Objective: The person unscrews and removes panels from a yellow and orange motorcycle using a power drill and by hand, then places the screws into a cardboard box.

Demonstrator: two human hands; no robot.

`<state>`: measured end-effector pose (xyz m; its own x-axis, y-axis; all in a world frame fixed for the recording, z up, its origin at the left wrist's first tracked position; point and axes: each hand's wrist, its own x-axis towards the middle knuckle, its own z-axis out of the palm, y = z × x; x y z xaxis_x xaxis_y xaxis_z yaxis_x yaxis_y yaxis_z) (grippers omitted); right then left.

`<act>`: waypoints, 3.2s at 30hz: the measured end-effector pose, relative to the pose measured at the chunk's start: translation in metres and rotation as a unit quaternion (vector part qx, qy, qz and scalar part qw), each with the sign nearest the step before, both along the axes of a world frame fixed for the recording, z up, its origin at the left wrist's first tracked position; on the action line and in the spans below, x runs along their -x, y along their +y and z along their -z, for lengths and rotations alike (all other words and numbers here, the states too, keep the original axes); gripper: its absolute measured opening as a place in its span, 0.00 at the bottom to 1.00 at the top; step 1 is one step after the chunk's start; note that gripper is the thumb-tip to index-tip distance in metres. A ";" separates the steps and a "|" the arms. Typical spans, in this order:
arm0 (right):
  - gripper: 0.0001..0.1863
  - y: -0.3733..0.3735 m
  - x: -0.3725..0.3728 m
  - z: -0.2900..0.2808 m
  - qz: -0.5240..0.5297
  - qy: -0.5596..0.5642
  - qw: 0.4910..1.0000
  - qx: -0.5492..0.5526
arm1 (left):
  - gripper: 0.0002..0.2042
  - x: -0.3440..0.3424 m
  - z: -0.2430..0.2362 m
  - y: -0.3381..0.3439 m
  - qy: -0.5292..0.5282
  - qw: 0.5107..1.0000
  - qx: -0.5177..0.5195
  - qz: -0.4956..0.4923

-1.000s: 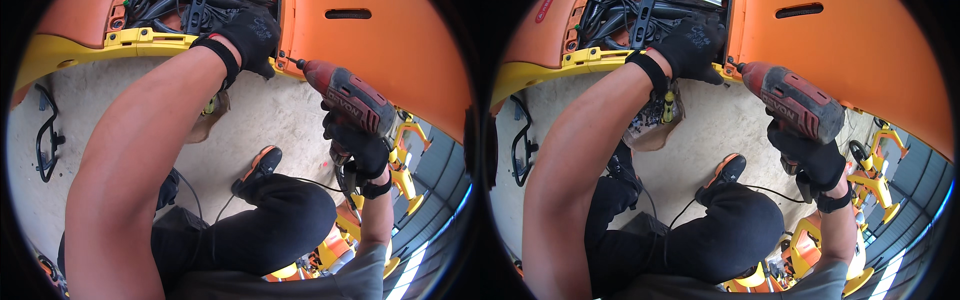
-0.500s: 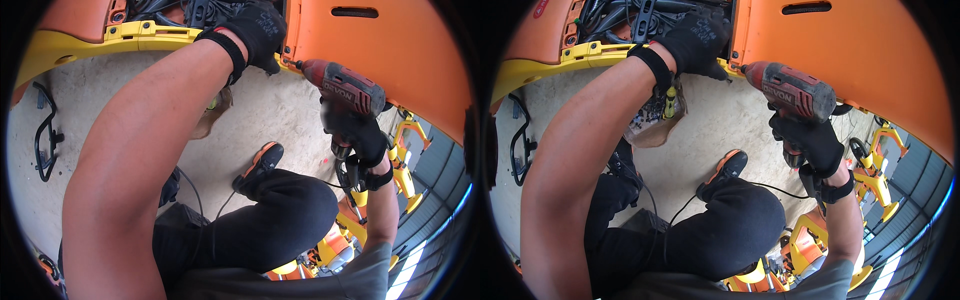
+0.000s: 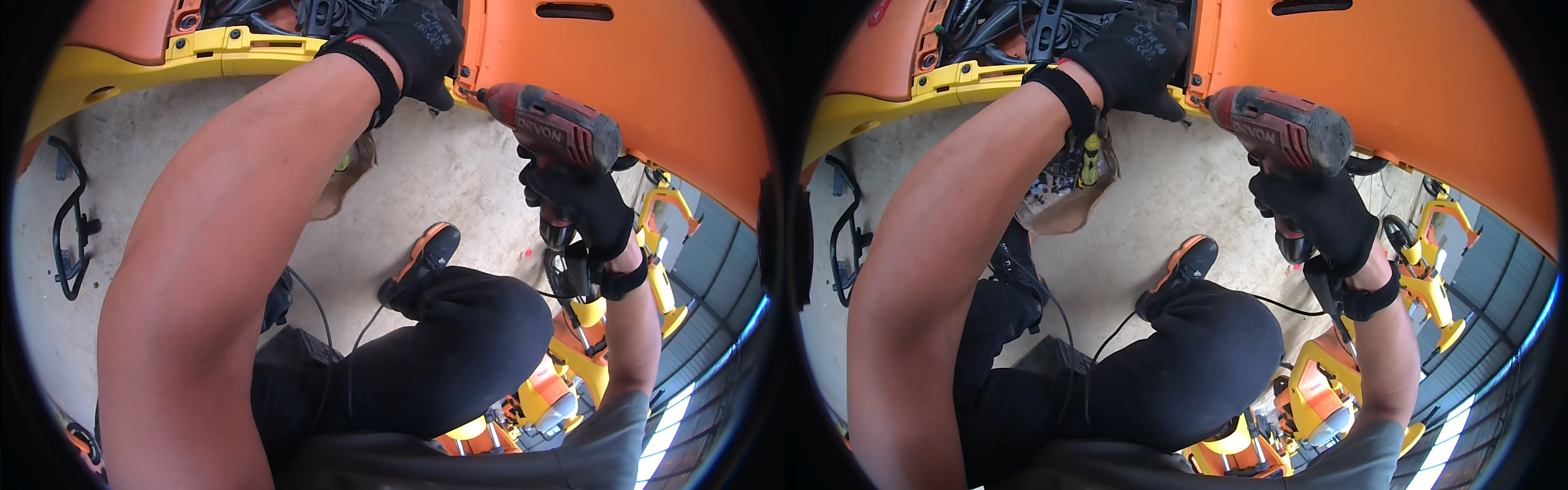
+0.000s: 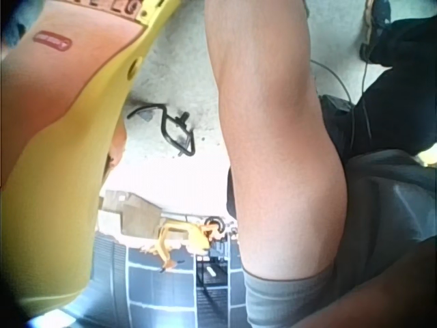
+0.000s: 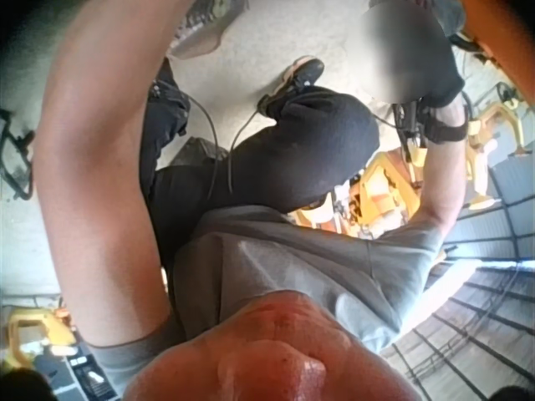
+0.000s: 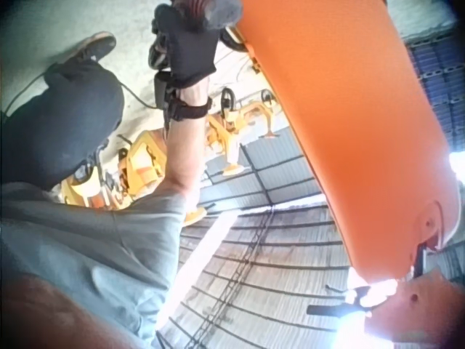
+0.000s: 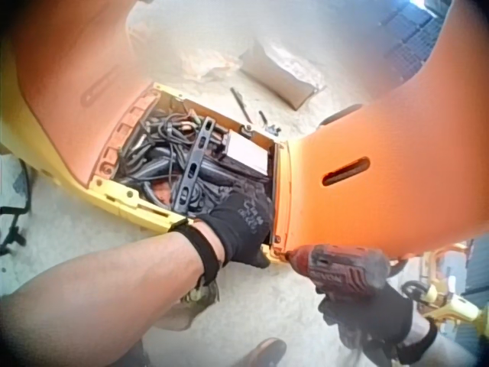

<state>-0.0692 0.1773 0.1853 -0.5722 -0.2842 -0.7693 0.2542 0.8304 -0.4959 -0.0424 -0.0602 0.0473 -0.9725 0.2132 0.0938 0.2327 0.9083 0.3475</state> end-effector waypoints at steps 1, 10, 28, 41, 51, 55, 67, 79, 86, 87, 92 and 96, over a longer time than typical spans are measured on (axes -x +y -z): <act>0.21 -0.005 -0.001 -0.002 -0.007 -0.005 1.000 -0.012 | 0.25 -0.001 0.001 -0.001 0.002 1.000 -0.005 0.000; 0.19 -0.016 -0.006 -0.002 0.046 0.005 0.996 0.071 | 0.25 0.003 0.001 0.002 -0.011 0.999 0.038 0.008; 0.21 -0.028 0.009 -0.011 0.009 -0.038 0.999 0.021 | 0.24 0.002 -0.002 -0.001 -0.036 0.999 0.025 0.005; 0.19 -0.029 0.010 -0.013 0.001 -0.043 0.999 0.015 | 0.25 0.001 0.001 -0.003 -0.005 1.000 0.016 0.017; 0.13 -0.031 0.012 -0.012 -0.028 -0.028 0.999 -0.006 | 0.25 0.000 0.005 -0.002 0.003 1.000 -0.004 0.009; 0.12 -0.038 0.010 -0.013 0.000 -0.038 0.999 0.015 | 0.24 0.002 0.002 0.001 -0.015 0.999 0.034 -0.001; 0.18 -0.032 0.018 -0.012 -0.013 -0.060 0.998 -0.012 | 0.24 -0.002 -0.004 -0.003 -0.006 1.000 0.009 0.016; 0.16 -0.042 0.012 -0.016 0.012 -0.026 0.999 -0.015 | 0.25 0.003 0.006 0.002 0.006 0.999 0.035 -0.001; 0.15 -0.030 0.022 -0.010 -0.033 -0.039 0.999 -0.011 | 0.25 0.003 0.004 0.001 -0.018 1.000 0.006 0.014; 0.15 -0.030 0.023 -0.009 -0.037 -0.040 0.998 -0.015 | 0.26 0.003 0.005 0.003 -0.011 1.000 0.020 0.004; 0.15 -0.038 0.016 -0.013 -0.030 -0.021 0.999 -0.012 | 0.26 -0.001 0.000 0.000 0.004 0.999 0.032 -0.006; 0.10 -0.039 0.018 -0.011 0.001 -0.034 0.999 0.008 | 0.27 0.002 0.002 0.000 -0.032 0.999 0.034 0.004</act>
<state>-0.0869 0.1383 0.1966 -0.5189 -0.2965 -0.8018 0.2893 0.8217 -0.4911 -0.0443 -0.0604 0.0449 -0.9743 0.2246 0.0158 0.2189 0.9286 0.2996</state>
